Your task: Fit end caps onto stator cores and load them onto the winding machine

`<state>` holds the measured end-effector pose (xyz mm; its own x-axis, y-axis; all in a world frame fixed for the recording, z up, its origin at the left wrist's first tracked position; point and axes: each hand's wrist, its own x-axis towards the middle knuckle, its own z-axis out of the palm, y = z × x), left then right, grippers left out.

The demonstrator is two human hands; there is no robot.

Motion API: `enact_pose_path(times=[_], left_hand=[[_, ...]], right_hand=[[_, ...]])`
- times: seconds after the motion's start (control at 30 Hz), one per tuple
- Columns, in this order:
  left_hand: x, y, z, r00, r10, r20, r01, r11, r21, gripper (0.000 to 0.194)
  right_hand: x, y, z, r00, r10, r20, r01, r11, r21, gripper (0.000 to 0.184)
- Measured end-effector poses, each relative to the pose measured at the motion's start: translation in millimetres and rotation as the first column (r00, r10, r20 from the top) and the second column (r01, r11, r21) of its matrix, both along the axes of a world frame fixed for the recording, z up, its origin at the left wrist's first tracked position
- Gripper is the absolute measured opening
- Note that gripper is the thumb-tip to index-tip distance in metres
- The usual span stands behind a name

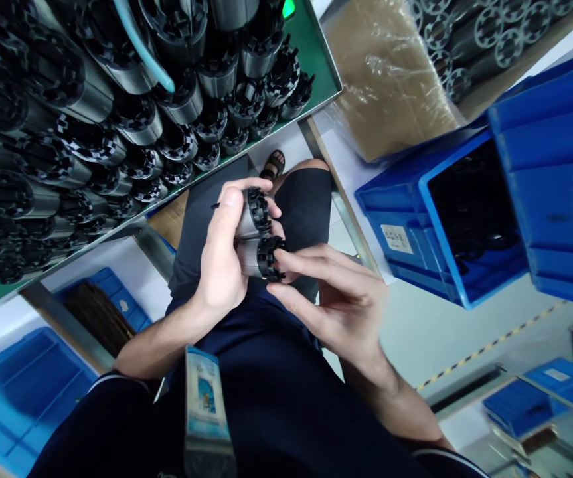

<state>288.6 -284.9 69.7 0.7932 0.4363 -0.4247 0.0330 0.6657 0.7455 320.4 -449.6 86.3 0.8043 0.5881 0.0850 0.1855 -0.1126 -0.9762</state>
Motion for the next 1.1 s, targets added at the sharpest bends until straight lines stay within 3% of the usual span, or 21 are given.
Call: enact_pose_path(times=[0.2, 0.43, 0.63, 0.8, 0.93, 1.03, 1.1], left_hand=[[0, 1, -5.8, 0.999, -0.042, 0.019, 0.043, 0.998, -0.053, 0.041], [-2, 1, -3.8, 0.992, -0.116, -0.051, 0.114, 0.992, -0.050, 0.054], [0, 0, 2.7, 0.990, -0.118, -0.075, 0.102, 0.977, -0.186, 0.060], [0, -1, 3.2, 0.987, -0.127, -0.100, 0.096, 0.959, -0.266, 0.068], [-2, -1, 7.2, 0.986, -0.145, -0.083, 0.125, 0.970, -0.211, 0.069], [-3, 0, 6.6, 0.990, -0.122, -0.072, 0.114, 0.987, -0.112, 0.071], [-4, 1, 2.5, 0.993, -0.100, -0.056, 0.099, 0.995, -0.022, 0.071]], right_hand=[[6, -6, 2.0, 0.999, 0.040, 0.030, -0.038, 0.998, -0.047, 0.067], [14, -11, -0.8, 0.990, 0.136, 0.036, -0.135, 0.990, -0.036, 0.060], [16, -7, -9.8, 0.987, 0.128, 0.102, -0.131, 0.991, 0.026, 0.068], [19, -7, -2.1, 0.954, 0.145, 0.263, -0.130, 0.989, -0.074, 0.065], [16, -10, 6.3, 0.943, 0.087, 0.322, -0.047, 0.990, -0.131, 0.056], [14, -11, 5.0, 0.924, 0.113, 0.366, -0.055, 0.985, -0.163, 0.041], [17, -11, 2.1, 0.931, 0.111, 0.348, -0.066, 0.988, -0.139, 0.040]])
